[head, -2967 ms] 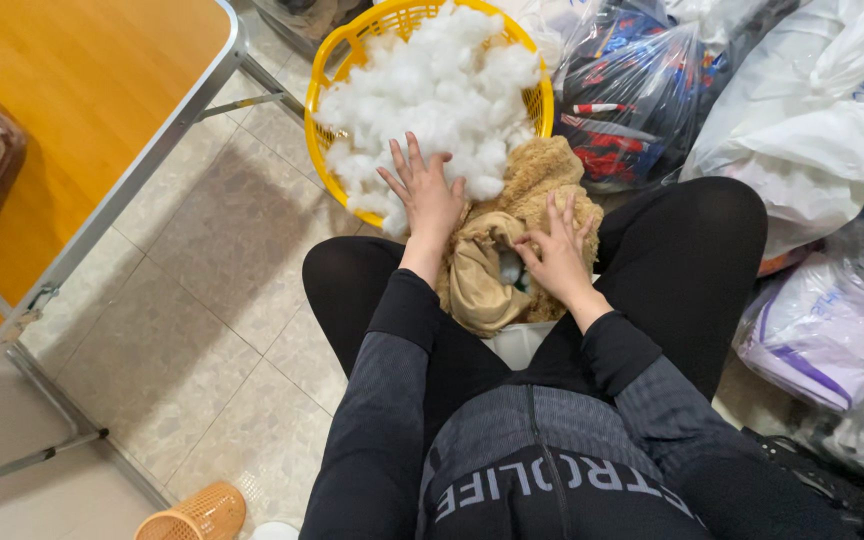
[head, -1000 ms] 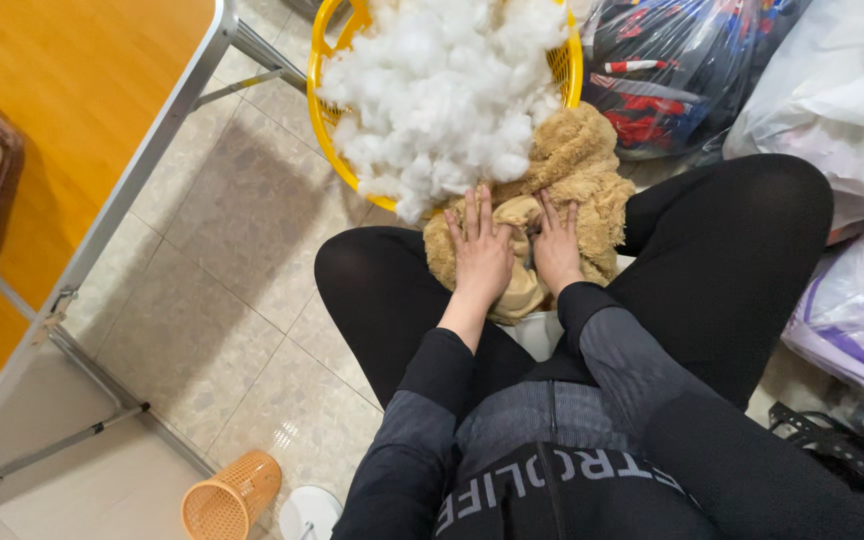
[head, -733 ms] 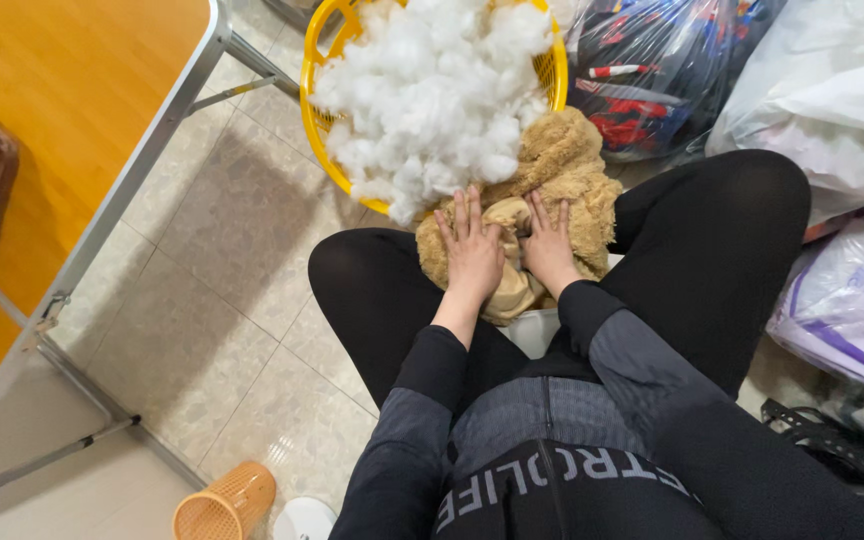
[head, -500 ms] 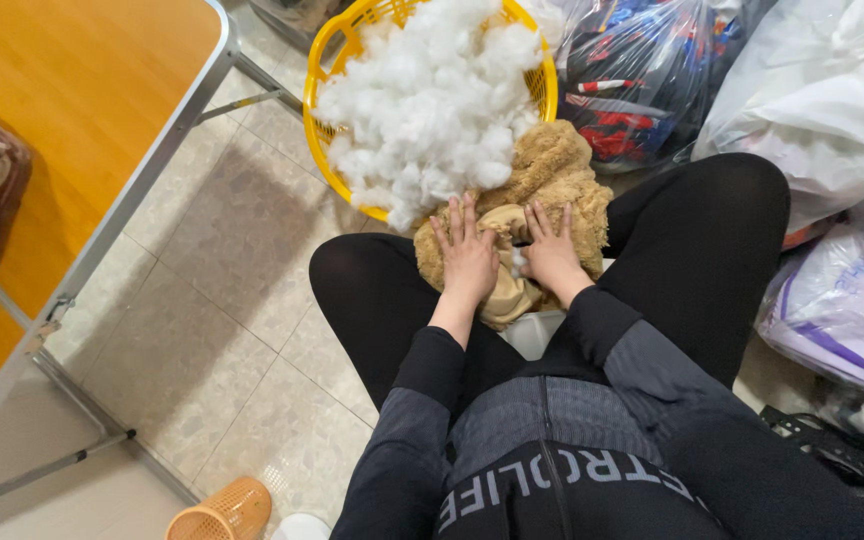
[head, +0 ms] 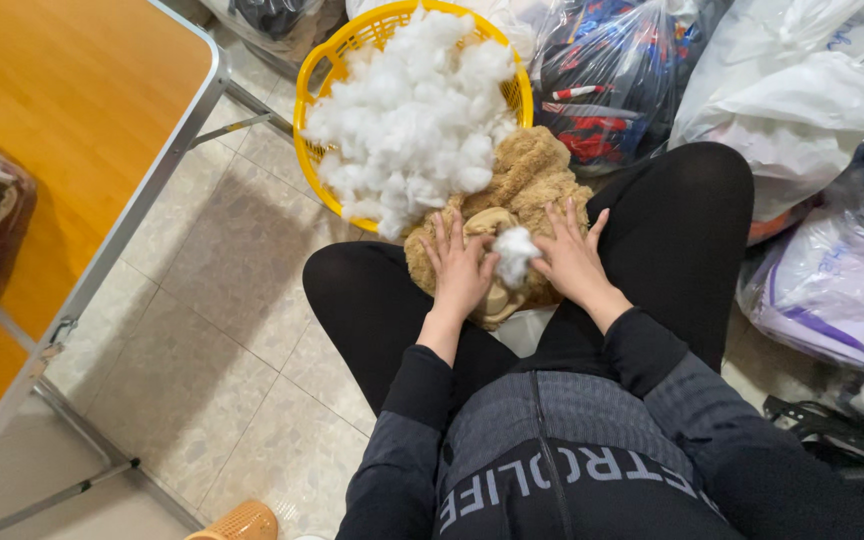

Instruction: The person sits on the floor and repeatedly takes handfuls of white stuffing from a yellow basket, then inserts and compresses the stuffing into a tan plush toy held on their lap. The person continues this process throughout the clip.

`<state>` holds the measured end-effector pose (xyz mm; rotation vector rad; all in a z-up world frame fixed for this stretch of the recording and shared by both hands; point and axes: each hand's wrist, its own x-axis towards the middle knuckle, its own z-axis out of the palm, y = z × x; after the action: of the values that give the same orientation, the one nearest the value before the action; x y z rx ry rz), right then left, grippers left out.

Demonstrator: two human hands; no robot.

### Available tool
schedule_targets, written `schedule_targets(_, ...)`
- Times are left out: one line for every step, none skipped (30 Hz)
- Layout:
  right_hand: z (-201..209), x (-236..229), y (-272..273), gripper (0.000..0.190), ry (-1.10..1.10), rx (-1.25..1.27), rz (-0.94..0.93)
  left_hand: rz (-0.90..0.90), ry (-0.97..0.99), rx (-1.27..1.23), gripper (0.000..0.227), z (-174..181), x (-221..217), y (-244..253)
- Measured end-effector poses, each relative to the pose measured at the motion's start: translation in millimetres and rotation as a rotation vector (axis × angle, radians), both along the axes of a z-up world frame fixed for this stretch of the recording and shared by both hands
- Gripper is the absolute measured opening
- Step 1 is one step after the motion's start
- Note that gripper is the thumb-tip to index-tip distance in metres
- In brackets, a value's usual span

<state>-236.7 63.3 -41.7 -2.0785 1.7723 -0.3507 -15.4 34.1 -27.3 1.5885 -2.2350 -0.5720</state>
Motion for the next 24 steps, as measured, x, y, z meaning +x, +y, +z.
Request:
schedule_targets(-2.6, 1.0, -1.6, 0.028, -0.028, -0.005, -0.005, 0.006, 0.015, -0.017, 0.027, -3.0, 0.4, -0.8)
schedule_targets(-5.2, 2.0, -2.8, 0.028, -0.057, -0.011, -0.010, 0.007, 0.037, -0.026, 0.030, -5.5, 1.8, -0.4)
schedule_targets(-7.1, 2.8, -5.2, 0.027, -0.085, -0.019, -0.014, 0.009, 0.060, -0.037, 0.033, -6.9, 2.9, -1.5)
schedule_targets(-8.5, 3.7, -6.3, 0.028, -0.106, -0.014, -0.013, 0.011, 0.082, -0.049, 0.036, -7.5, 4.6, -2.5)
schedule_targets(-9.5, 3.7, -6.7, 0.030, -0.126, -0.008, -0.012, 0.002, 0.106, -0.038, 0.039, -7.7, 5.8, -2.7)
schedule_targets(-10.5, 4.2, -7.8, 0.032, -0.146, -0.003, -0.012, -0.007, 0.130, -0.026, 0.043, -7.4, 7.0, -3.0)
schedule_targets(-11.8, 4.4, -9.0, 0.034, -0.159, 0.000, -0.020, -0.018, 0.154, -0.013, 0.047, -7.1, 7.3, -3.3)
schedule_targets(-13.2, 4.7, -11.1, 0.035, -0.172, 0.002, -0.029, -0.025, 0.158, -0.016, 0.050, -6.9, 7.1, -3.9)
schedule_targets(-14.4, 4.7, -11.6, 0.037, -0.185, 0.007, -0.039, -0.033, 0.163, -0.018, 0.053, -6.9, 6.6, -3.4)
schedule_targets(-15.5, 4.9, -12.4, 0.036, -0.210, 0.013, -0.039, -0.042, 0.168, -0.019, 0.057, -7.1, 6.1, -3.1)
schedule_targets(-16.7, 5.8, -12.8, 0.035, -0.236, 0.020, -0.038, -0.039, 0.155, 0.013, 0.053, -7.8, 5.7, -2.5)
schedule_targets(-17.7, 6.3, -12.5, 0.034, -0.262, 0.027, -0.038, -0.035, 0.142, 0.045, 0.049, -8.7, 5.5, -2.2)
schedule_targets(-18.6, 7.2, -13.0, 0.035, -0.270, 0.015, -0.032, -0.032, 0.129, 0.076, 0.046, -10.0, 5.4, -3.0)
schedule_targets(-19.6, 8.8, -13.6, 0.036, -0.277, 0.003, -0.027, -0.035, 0.131, 0.076, 0.044, -11.6, 5.7, -3.7)
schedule_targets(-20.6, 9.3, -14.4, 0.037, -0.285, -0.011, -0.022, -0.038, 0.133, 0.075, 0.041, -13.3, 6.1, -5.2)
schedule_targets(-22.1, 10.3, -14.9, 0.038, -0.319, -0.016, -0.029, -0.041, 0.135, 0.073, 0.040, -15.3, 6.5, -6.3)
schedule_targets(-24.3, 11.9, -15.7, 0.040, -0.353, -0.021, -0.035, -0.030, 0.138, 0.043, 0.039, -17.5, 6.7, -7.1)
schedule_targets(-26.9, 12.9, -16.4, 0.043, -0.387, -0.026, -0.042, -0.019, 0.140, 0.012, 0.039, -19.7, 6.7, -7.6)
schedule_targets(-30.0, 13.5, -17.2, 0.048, -0.450, 0.016, -0.061, -0.006, 0.143, -0.017, 0.038, -21.4, 7.2, -7.6)
schedule_targets(-33.7, 14.7, -19.1, 0.053, -0.513, 0.058, -0.080, 0.002, 0.145, -0.034, 0.038, -22.6, 8.1, -8.2)
schedule_targets(-38.0, 15.2, -20.8, 0.058, -0.576, 0.101, -0.099, 0.011, 0.147, -0.050, 0.037, -23.4, 8.3, -8.2)
schedule_targets(-42.3, 15.0, -22.7, 0.056, -0.592, 0.158, -0.114, 0.020, 0.149, -0.066, 0.037, -23.3, 8.5, -7.9)
schedule_targets(-46.7, 14.9, -25.3, 0.055, -0.608, 0.215, -0.129, 0.022, 0.163, -0.082, 0.036, -22.5, 8.8, -7.9)
schedule_targets(-50.8, 15.1, -27.0, 0.055, -0.623, 0.272, -0.144, 0.023, 0.177, -0.098, 0.035, -20.7, 8.9, -7.7)
